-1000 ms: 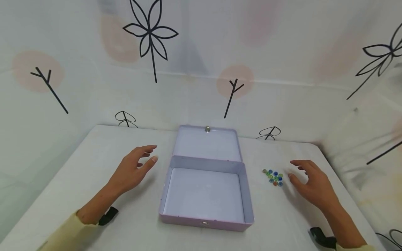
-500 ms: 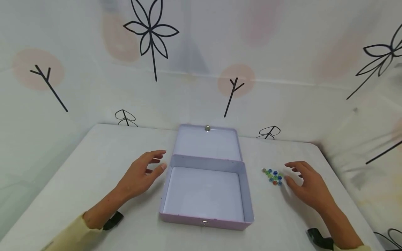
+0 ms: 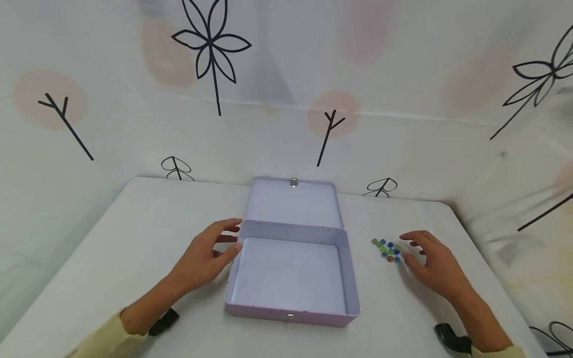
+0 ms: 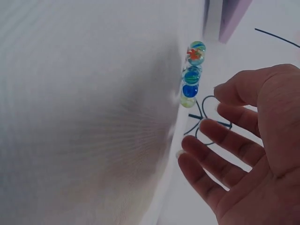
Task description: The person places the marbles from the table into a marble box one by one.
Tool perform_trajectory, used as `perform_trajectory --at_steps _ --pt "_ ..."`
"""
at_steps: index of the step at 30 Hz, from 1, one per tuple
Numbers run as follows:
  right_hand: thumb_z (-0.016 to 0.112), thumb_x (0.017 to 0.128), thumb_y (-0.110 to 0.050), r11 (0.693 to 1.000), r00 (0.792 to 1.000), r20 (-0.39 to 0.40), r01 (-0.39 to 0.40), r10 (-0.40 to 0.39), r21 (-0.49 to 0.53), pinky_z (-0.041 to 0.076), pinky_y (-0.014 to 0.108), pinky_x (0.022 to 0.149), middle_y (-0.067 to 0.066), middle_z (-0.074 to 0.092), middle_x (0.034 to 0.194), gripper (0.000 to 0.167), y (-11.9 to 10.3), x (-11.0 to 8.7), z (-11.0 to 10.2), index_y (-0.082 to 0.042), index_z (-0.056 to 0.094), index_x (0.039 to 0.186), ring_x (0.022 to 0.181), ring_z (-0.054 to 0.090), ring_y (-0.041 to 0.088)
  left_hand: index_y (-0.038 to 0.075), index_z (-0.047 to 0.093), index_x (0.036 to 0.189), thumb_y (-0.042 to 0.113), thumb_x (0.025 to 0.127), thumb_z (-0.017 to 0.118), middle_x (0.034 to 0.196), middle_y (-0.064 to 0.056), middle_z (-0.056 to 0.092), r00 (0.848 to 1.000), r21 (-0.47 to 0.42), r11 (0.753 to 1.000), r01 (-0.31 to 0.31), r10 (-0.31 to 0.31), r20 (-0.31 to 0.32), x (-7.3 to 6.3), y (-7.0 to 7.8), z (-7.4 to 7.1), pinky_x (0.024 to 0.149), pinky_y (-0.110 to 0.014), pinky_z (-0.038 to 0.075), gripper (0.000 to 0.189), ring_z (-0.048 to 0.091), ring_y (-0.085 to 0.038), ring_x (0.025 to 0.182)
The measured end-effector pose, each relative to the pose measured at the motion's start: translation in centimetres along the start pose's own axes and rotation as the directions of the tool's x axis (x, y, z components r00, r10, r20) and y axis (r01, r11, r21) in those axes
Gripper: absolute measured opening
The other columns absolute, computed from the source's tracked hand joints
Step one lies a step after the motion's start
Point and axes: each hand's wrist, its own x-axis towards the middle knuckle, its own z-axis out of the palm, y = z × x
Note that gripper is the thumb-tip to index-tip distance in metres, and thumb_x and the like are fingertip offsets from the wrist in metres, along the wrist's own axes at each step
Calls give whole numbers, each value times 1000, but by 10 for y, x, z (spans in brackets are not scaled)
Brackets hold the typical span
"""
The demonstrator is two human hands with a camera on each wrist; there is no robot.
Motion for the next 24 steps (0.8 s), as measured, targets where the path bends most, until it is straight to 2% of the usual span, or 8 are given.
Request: perform_trajectory --at_steps 2,8,13,17,24 --pt "79 89 -2 1000 1000 18 11 -11 0 60 52 82 15 64 130 41 0 0 1 -6 68 129 109 66 36 25 46 159 26 105 68 147 -4 60 1000 -13 1000 12 -12 6 -1 0 0 88 -33 63 58 69 -26 125" --pt "79 87 3 998 997 39 63 -63 3 62 41 81 11 64 129 43 0 1 5 -6 68 128 108 67 31 26 43 160 23 106 67 151 -8 58 999 -51 998 38 -36 31 -2 0 1 87 -31 63 59 70 -29 124" --pt "78 87 6 996 994 50 93 -93 6 64 43 81 9 67 125 43 -3 1 6 -6 68 127 105 68 28 30 44 161 22 106 67 151 -9 58 999 -69 997 21 -19 38 -4 -1 0 84 -29 63 60 70 -30 124" --pt "77 86 9 996 995 49 91 -91 10 64 42 80 10 68 121 42 -2 1 5 -5 68 124 103 69 28 31 46 160 19 106 67 151 -10 57 998 -122 993 4 3 59 -2 -3 0 81 -27 64 60 69 -32 125" --pt "77 84 14 994 994 40 104 -105 35 63 27 78 11 68 119 40 1 0 6 -3 68 119 102 70 28 34 45 160 21 106 67 152 -9 57 997 -93 995 30 -23 68 0 0 0 83 -30 64 60 70 -33 125"
